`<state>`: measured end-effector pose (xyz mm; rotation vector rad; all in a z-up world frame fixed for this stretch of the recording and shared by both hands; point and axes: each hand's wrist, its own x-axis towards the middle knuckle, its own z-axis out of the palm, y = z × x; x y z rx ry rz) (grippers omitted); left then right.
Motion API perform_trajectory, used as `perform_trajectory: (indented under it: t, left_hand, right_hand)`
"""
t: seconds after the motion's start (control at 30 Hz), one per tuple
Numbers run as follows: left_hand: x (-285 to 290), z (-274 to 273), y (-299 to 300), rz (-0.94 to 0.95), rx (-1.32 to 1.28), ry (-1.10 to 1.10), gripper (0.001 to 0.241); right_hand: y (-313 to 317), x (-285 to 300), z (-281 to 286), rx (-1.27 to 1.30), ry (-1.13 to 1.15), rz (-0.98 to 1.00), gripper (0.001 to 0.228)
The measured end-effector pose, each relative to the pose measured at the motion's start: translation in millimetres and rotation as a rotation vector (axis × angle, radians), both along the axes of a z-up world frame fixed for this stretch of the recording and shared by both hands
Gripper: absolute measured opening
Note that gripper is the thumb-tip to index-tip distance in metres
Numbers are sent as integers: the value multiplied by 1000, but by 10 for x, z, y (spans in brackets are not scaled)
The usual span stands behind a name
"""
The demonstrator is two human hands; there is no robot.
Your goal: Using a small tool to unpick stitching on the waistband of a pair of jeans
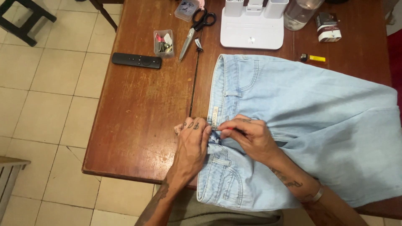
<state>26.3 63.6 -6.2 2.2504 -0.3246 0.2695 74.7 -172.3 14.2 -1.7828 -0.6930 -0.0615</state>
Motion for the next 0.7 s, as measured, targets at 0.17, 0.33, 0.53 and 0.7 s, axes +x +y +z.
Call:
perform_trajectory:
  t: [0.17, 0.33, 0.53, 0.7]
  left_hand:
    - [-6, -61, -48, 29, 35, -40, 36]
    - [-41, -2, -64, 25, 26, -62, 36]
    - [-32, 84, -2, -35, -102, 1, 30]
    - [100, 203, -58, -27, 211, -4, 28]
  right_hand:
    - [56, -41, 35, 4, -109, 22, 13]
    - [70, -127, -27, -38, -177, -23, 15]
    - [87, -101, -13, -16, -65, -85, 15]
    - [-78, 70, -399, 209, 342, -214, 22]
